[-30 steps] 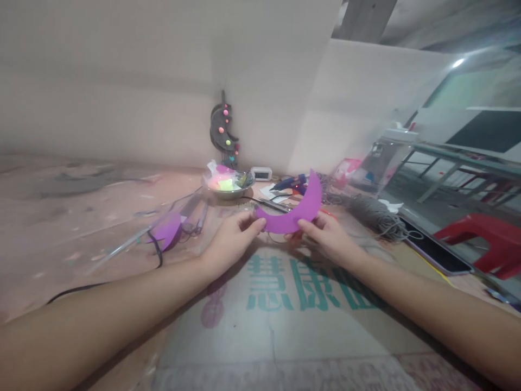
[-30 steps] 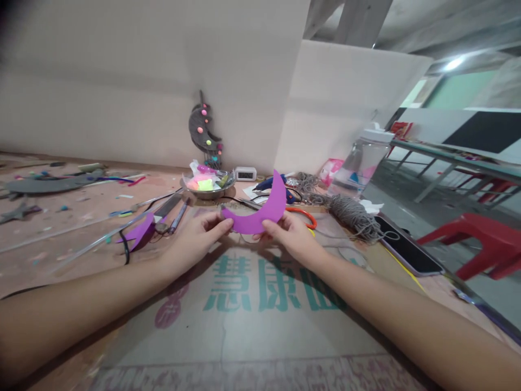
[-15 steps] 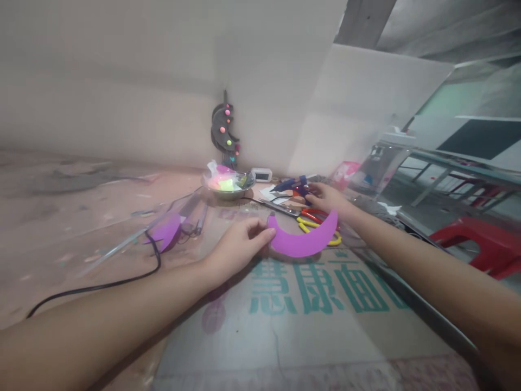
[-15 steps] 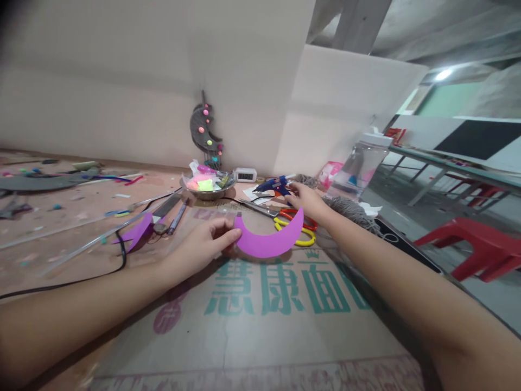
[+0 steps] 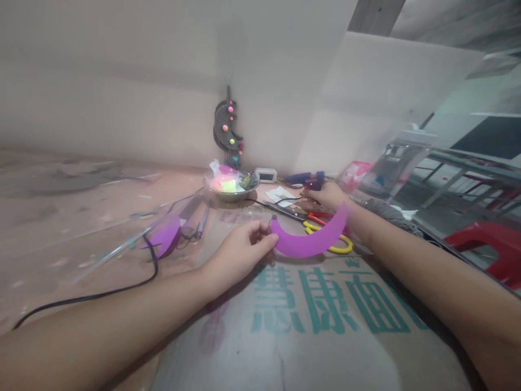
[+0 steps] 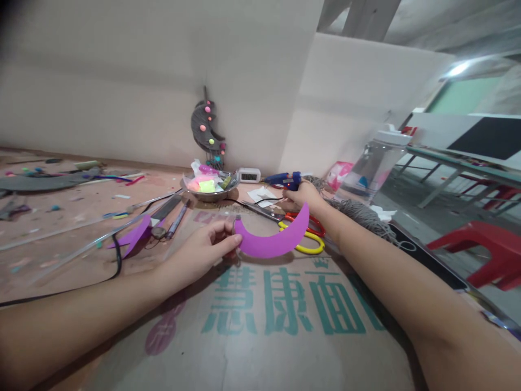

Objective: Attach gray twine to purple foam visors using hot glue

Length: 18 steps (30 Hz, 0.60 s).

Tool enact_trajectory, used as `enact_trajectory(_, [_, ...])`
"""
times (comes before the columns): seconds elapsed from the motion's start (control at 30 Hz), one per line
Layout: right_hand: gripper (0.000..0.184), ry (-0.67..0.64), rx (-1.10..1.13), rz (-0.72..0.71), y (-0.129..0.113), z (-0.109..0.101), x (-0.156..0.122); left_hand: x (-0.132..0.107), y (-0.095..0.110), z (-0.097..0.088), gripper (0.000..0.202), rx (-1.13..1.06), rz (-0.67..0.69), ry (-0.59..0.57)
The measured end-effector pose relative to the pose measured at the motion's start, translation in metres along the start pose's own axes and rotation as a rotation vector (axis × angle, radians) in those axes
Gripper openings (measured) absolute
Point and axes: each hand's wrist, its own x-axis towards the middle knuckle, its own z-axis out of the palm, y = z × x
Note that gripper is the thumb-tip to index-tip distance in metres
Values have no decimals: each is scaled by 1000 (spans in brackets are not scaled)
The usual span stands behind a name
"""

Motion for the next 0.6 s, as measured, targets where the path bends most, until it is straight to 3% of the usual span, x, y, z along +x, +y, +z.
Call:
enact_trajectory(0.2, [17, 34, 104, 29, -14, -27, -23, -1, 5, 1, 23, 9, 29, 39])
enact_trajectory(0.4, [18, 310, 259, -228, -22, -55, -74, -4, 6, 1, 22, 101, 21, 144])
enact_trajectory(0.5, [11, 331, 263, -326, -19, -51, -104, -4, 4, 0, 22, 101, 24, 134])
enact_trajectory(0.6, [16, 268, 298, -343, -18, -35, -134, -4, 2, 0, 22, 109, 71, 113])
